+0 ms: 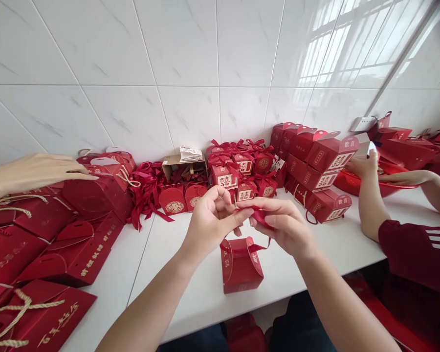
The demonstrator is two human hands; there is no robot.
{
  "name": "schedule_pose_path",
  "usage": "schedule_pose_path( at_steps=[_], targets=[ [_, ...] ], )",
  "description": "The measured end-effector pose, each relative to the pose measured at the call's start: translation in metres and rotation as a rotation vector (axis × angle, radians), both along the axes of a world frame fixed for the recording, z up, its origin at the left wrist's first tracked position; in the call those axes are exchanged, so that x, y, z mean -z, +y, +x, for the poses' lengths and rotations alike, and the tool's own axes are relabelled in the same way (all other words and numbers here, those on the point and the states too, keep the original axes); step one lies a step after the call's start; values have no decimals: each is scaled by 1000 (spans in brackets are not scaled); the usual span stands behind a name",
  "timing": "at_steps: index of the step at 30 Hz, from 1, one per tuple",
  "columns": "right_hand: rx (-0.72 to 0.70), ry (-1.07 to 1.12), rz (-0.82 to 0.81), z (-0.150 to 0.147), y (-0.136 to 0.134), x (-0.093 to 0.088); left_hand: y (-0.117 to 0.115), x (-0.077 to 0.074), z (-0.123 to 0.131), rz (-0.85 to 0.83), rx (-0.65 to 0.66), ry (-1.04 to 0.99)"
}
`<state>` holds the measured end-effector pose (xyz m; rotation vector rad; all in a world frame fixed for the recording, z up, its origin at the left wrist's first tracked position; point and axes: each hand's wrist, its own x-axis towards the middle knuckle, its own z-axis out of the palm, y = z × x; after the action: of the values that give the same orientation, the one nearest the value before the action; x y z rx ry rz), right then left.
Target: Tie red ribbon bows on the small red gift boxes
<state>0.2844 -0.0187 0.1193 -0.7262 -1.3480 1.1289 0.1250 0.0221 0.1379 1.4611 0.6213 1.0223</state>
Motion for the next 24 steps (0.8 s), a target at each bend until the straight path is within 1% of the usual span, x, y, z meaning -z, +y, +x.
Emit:
schedule_pose_path(
  at_steps=[3,6,8,10,13,15,17,18,19,20,21,22,24],
  targets=[
    [-13,-10,-18,1,3,9,1,3,-4,-5,57,44],
    [-14,-15,30,-1,7,12,3,9,-9,-61,195,41],
    [18,-94,142,0,6,11,5,14,-12,-108,247,1],
    [98,-270,303,3,4,10,8,16,-16,-147,235,-55],
    [230,-549,592,10,1,12,11,17,-20,-198,193,-122],
    [305,-671,754,14,1,16,10,15,-21,-217,205,-124],
    [368,-752,850,16,3,20,8,15,-21,-207,214,-114],
    [393,-773,872,16,4,22,7,16,-20,-183,212,-103],
    [411,-775,879,15,4,24,5,17,-20,-138,192,-83],
    [421,-757,873,14,3,25,3,20,-20,-58,142,-51],
    [436,-722,854,13,2,28,1,23,-20,66,65,-7],
    [463,-670,825,11,0,31,-1,27,-21,230,-33,45],
    [565,-547,726,11,-6,41,-4,37,-25,597,-270,142]
  ],
)
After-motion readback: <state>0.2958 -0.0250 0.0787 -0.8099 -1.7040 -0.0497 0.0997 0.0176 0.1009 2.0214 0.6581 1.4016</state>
